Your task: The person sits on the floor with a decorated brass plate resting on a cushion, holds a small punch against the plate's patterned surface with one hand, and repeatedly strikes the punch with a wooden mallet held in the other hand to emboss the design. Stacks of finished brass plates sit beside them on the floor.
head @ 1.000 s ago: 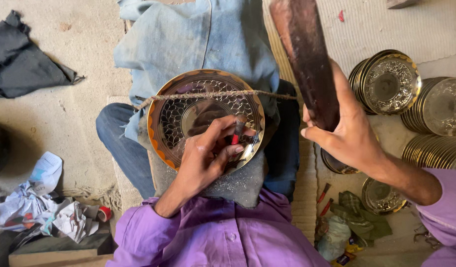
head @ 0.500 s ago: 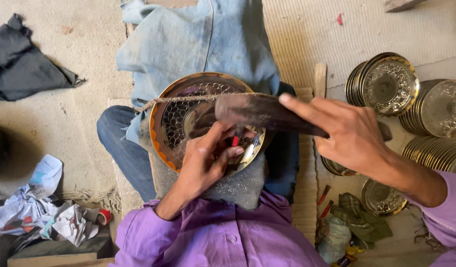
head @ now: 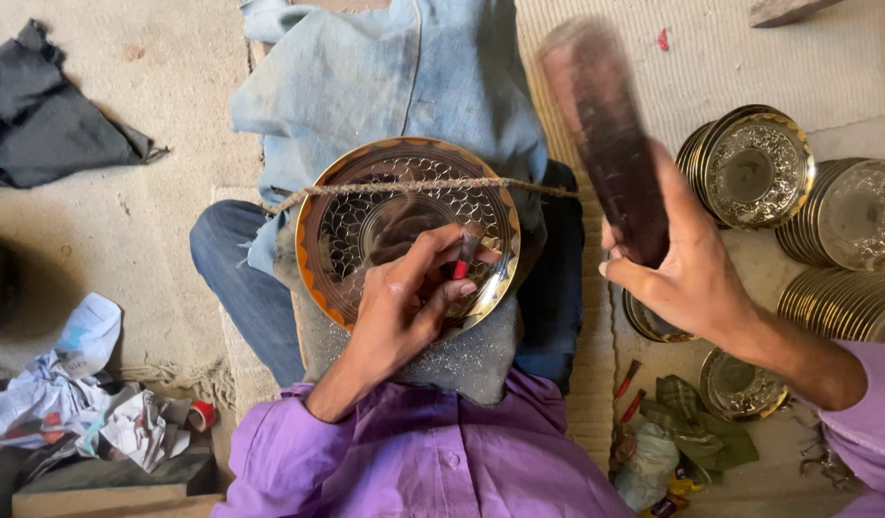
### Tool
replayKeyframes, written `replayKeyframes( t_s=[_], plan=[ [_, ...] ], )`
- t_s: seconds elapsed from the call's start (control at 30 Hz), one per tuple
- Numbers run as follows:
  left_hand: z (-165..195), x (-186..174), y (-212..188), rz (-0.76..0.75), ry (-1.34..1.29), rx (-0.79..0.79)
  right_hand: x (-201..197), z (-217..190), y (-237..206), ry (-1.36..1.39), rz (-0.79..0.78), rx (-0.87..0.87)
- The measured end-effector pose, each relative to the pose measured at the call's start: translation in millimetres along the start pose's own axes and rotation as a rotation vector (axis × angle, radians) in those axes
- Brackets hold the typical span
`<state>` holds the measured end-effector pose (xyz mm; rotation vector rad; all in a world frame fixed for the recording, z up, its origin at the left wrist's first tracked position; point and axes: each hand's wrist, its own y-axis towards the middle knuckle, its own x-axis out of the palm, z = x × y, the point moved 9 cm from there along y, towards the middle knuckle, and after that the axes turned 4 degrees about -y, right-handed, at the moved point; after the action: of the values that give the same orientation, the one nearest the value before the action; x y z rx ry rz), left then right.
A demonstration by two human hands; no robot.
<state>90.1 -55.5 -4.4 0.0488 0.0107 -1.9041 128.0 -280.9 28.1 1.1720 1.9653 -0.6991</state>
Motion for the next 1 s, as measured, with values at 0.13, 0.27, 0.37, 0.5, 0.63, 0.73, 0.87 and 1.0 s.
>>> replayKeyframes(
  t_s=[0.13,0.27,0.37,0.5,0.63,0.73,0.87,1.0],
  plan=[
    [-8.5,-2.0,-0.3,0.018,0.019,-0.093,0.8,3.3,-0.4,-0.003,0.000,0.024],
    [-0.8,-0.6,0.2,-0.003,-0.025,-0.004,-2.5,-14.9,-1.1,-0.182,0.057,-0.189],
    [-3.6,-1.2,-0.4,0.007,-0.008,-0.033,2.8,8.3,-0.5,-0.042,-0.011,0.087],
    [-4.6,-2.2,-1.5,0.020,0.007,-0.032,0.0,1.2,0.9,-0.016,0.036,0.060],
    [-6.2,-0.6,-2.4,0.020,-0.012,-0.019,-4.0,0.7,-1.1,0.132,0.083,0.050],
    [-19.7,-3.9,-4.5,0.057,0.038,-0.143,16.4,6.5,-9.3,-0.086,-0.030,0.038],
    [-17.3,-8.1,-6.4,0.109,-0.169,-0.083,49.8,34.4,-32.5,0.254,0.075,0.144],
    [-16.6,-6.3,-8.0,0.079,-0.090,-0.080,93.1,51.1,-58.5,0.484,0.400,0.106]
  ],
)
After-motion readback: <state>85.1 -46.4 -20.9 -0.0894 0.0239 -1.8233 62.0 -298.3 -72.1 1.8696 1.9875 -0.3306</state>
